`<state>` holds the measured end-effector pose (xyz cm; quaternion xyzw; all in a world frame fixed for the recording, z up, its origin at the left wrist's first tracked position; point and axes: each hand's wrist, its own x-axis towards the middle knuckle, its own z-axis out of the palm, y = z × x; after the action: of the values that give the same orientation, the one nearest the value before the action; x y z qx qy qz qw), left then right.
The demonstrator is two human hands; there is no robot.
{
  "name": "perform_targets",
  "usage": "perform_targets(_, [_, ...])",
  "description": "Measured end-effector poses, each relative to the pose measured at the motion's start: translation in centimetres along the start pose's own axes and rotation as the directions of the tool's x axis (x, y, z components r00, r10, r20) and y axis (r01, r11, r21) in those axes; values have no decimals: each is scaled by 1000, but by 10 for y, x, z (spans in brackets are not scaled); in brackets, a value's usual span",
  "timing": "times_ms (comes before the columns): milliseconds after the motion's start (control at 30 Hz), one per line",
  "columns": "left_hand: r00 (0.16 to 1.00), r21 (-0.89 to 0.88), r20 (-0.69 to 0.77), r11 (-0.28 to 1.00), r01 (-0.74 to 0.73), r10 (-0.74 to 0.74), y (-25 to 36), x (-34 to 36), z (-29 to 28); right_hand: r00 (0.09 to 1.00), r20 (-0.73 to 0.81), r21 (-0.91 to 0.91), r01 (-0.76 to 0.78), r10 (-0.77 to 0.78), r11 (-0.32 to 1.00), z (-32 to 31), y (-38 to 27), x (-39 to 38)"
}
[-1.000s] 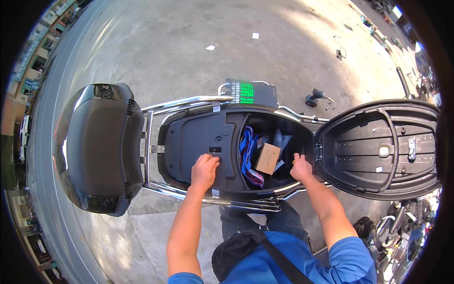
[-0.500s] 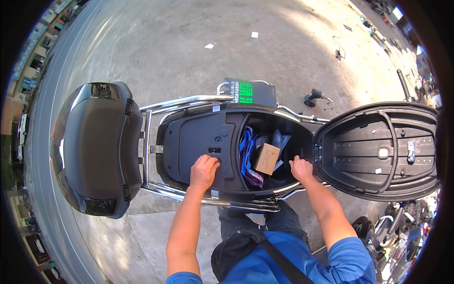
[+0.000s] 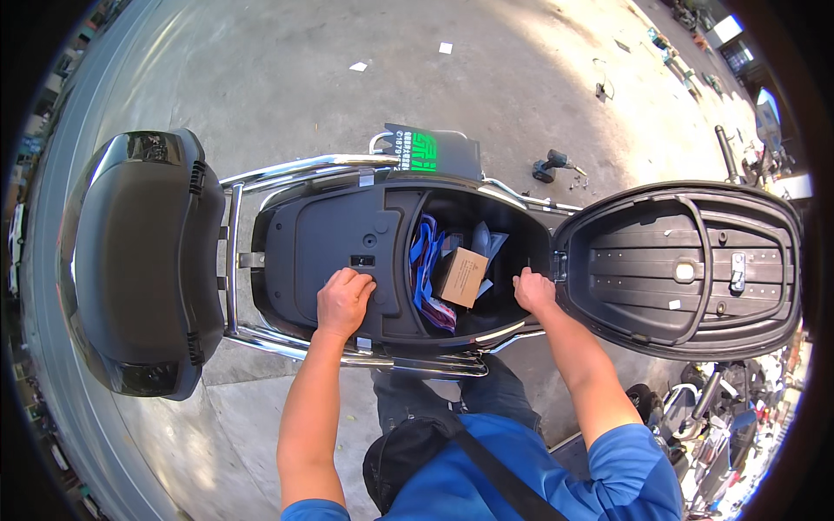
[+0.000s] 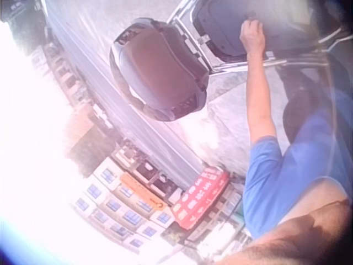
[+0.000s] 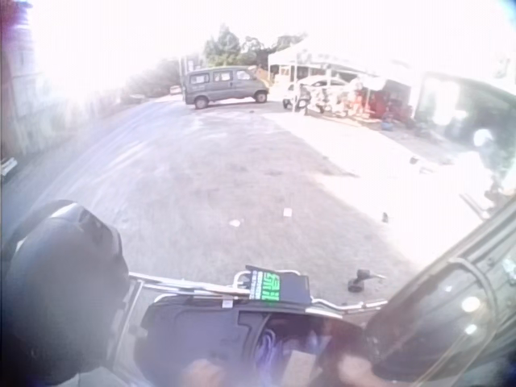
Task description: The person walks to a parked scooter, opens the seat, and uses a yellow-handled screwdriver to tighten screws inside the seat compartment. The person then closes the seat and continues to adjust components within the compartment.
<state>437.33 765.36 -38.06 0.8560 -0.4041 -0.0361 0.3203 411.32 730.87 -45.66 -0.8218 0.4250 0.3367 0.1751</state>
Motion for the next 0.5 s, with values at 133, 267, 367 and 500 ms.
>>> perform_targets(133, [1000,-6,-11,1000,22,-22,-3,-1,1,994,-79,-11,79,-79,997,-1,-3,1])
perform_targets(267, [1000,-10,-19,1000,-10,10,-7,-2,3,993,-79,82,-78,85,994,3,0,5])
perform_targets(367, [1000,-33,-26,999,-14,13,-6,-1,2,993,-110,-4,50,-50,999,4,0,3])
perform_targets(500, [1000,-51,3,999,-13,13,-4,0,-1,998,-52,-1,21,-21,1000,1,2,1])
